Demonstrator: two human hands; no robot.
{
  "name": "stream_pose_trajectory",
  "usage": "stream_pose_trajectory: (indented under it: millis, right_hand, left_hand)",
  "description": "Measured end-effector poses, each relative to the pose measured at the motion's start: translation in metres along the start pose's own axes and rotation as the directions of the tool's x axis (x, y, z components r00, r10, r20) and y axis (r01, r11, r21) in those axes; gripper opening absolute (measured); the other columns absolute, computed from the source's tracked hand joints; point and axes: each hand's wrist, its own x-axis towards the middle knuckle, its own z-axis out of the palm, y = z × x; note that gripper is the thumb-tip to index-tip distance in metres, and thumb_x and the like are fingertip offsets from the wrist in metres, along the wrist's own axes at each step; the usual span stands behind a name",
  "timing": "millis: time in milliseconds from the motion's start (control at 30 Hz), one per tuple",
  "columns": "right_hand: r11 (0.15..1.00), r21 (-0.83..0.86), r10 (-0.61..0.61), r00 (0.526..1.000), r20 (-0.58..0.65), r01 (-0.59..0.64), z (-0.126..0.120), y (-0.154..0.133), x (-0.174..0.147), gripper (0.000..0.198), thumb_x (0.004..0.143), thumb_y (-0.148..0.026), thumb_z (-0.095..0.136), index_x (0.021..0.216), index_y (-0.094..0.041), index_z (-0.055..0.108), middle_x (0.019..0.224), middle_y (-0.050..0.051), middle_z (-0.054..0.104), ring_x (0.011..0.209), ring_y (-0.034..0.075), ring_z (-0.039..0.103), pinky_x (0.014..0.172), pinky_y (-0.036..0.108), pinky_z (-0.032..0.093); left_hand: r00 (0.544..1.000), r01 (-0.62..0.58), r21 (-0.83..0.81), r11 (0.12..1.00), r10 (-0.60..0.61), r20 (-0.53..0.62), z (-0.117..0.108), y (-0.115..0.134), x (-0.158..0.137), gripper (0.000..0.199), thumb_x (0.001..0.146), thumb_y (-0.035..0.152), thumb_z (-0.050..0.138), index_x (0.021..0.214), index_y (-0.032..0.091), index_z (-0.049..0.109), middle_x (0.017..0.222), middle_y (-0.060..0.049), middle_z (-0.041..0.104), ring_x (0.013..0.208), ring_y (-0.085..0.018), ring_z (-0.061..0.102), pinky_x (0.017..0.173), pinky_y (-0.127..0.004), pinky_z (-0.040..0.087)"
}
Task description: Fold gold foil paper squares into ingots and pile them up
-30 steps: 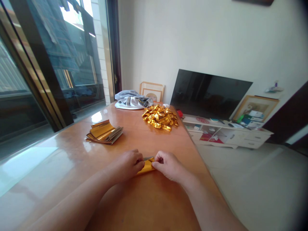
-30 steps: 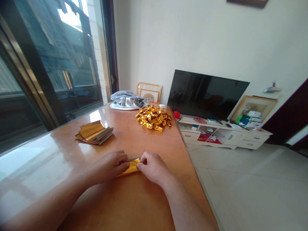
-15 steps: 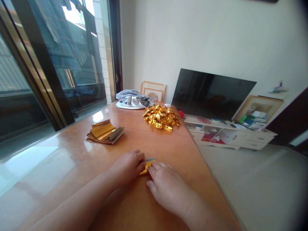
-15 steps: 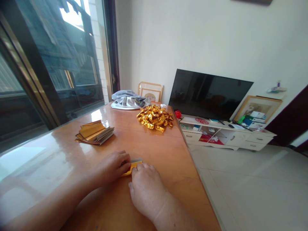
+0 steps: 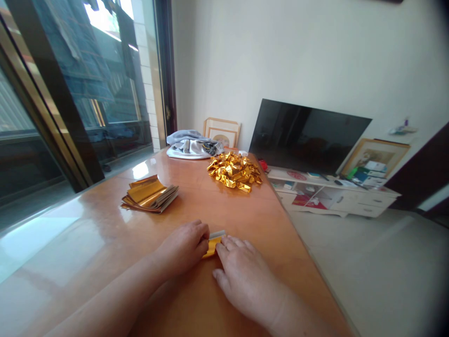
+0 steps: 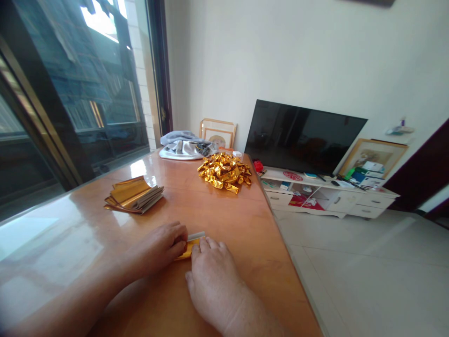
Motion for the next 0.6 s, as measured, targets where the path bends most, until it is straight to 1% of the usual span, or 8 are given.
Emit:
stream_pose_trajectory:
  millis: [233, 400, 500, 600]
  right_hand:
    - [1.000, -0.029, -0.006, 1.000, 0.018, 0.007, 0.0014, 0.0021, 0.0016, 0.051, 0.092, -0.037, 0.057, 0.137, -0.013, 0.059, 0.142, 0.019, 0.057, 0.135, 0.034, 0.045, 0.114, 0.050, 0.031]
    - [0.999, -0.039, -0.004, 1.000, -0.004, 0.004, 0.0021, 0.0028, 0.0014, 0.047, 0.092, -0.039, 0.058, 0.134, -0.016, 0.061, 0.142, 0.017, 0.058, 0.135, 0.033, 0.045, 0.113, 0.050, 0.031]
    - [0.999, -0.042, 0.004, 1.000, -0.010, -0.005, 0.0021, 0.0030, 0.0015, 0.046, 0.092, -0.040, 0.059, 0.132, -0.017, 0.062, 0.140, 0.017, 0.059, 0.133, 0.033, 0.047, 0.113, 0.049, 0.031]
    - [0.999, -0.049, 0.006, 1.000, -0.009, -0.006, 0.0019, 0.0034, 0.0019, 0.044, 0.092, -0.040, 0.059, 0.130, -0.017, 0.063, 0.139, 0.016, 0.060, 0.131, 0.033, 0.048, 0.112, 0.049, 0.031]
  left_hand:
    - [1.000, 0.002, -0.014, 1.000, -0.002, -0.001, 0.0011, -0.0010, 0.0001, 0.013, 0.087, 0.024, 0.051, 0.081, 0.020, 0.061, 0.085, -0.005, 0.061, 0.077, -0.019, 0.057, 0.066, -0.027, 0.039]
    - [1.000, -0.005, -0.045, 0.999, 0.005, 0.005, -0.0009, -0.0006, 0.0005, 0.020, 0.091, 0.024, 0.046, 0.081, 0.020, 0.062, 0.087, -0.006, 0.060, 0.081, -0.019, 0.058, 0.072, -0.028, 0.042]
    - [1.000, -0.009, -0.057, 0.998, 0.011, 0.024, -0.0017, -0.0019, -0.0003, 0.017, 0.089, 0.021, 0.046, 0.083, 0.020, 0.062, 0.090, -0.006, 0.060, 0.083, -0.020, 0.058, 0.074, -0.029, 0.043]
    - [0.999, -0.016, -0.054, 0.998, 0.017, 0.031, -0.0018, -0.0048, -0.0021, 0.012, 0.083, 0.019, 0.050, 0.086, 0.020, 0.061, 0.091, -0.006, 0.060, 0.083, -0.020, 0.057, 0.072, -0.029, 0.042]
